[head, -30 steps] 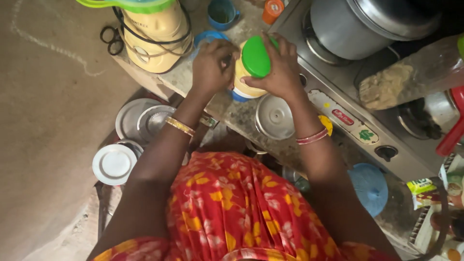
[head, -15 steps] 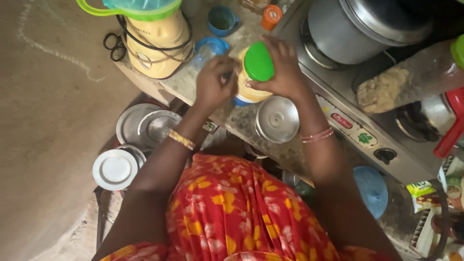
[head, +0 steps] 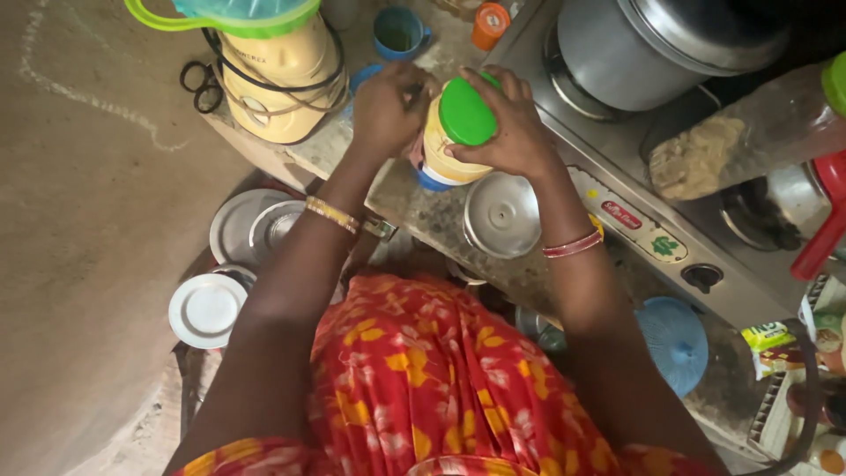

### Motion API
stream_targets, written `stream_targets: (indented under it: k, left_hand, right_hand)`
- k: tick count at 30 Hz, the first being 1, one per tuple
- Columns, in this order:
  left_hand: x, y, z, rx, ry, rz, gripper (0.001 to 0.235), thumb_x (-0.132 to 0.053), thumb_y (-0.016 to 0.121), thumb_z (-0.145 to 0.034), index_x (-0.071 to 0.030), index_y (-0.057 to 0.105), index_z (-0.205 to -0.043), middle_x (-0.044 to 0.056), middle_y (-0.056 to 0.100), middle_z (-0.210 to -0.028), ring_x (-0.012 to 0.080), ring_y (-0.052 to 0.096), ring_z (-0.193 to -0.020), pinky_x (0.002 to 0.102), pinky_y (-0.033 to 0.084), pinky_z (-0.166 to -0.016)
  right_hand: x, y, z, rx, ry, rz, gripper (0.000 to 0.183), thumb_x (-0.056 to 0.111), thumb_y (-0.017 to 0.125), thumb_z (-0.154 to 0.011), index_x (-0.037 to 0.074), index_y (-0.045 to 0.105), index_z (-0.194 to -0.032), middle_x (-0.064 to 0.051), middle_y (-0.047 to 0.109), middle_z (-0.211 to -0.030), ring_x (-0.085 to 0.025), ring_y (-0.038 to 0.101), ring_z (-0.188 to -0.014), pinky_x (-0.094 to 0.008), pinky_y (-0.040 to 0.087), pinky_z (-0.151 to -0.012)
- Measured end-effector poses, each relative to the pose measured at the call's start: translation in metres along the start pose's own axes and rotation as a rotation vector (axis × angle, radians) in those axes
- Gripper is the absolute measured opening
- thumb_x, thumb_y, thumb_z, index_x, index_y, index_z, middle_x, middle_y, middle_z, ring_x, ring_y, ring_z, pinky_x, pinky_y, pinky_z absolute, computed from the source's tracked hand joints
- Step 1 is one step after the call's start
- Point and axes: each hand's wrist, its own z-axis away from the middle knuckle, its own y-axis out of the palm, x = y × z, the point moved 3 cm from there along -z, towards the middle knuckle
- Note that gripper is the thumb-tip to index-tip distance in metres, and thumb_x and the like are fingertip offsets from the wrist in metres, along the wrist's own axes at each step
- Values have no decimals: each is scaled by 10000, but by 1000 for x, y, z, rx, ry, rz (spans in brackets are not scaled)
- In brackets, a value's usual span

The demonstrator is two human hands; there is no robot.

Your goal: Organizing various jars, bottles, and lids on a kitchen counter.

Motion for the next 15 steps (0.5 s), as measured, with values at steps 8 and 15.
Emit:
stream_targets:
  k: [8,15]
  left_hand:
    - [-26,-15,23,-1,95,85,204,-124,706,-870,-118,743,-1070,120,685,-1081,330,685,-931,408,546,-778]
    - [-57,-24,84,-80,139,98,167,-142,743,-912,-140,734,-1079,56,697,-1104,299,688,-986,390,556,-806]
  right_hand:
    - [3,3,5,-53,35,8,1066,488,961,-668,199,463,-1565,-204,439,-1490,-434,415,-1392,-534,378,-1161]
    - [1,2,3,-33,-39,73,1071,471,960,-665,180,467,-1570,-229,446,-1500,-444,412,-1382,-525,360,-1155]
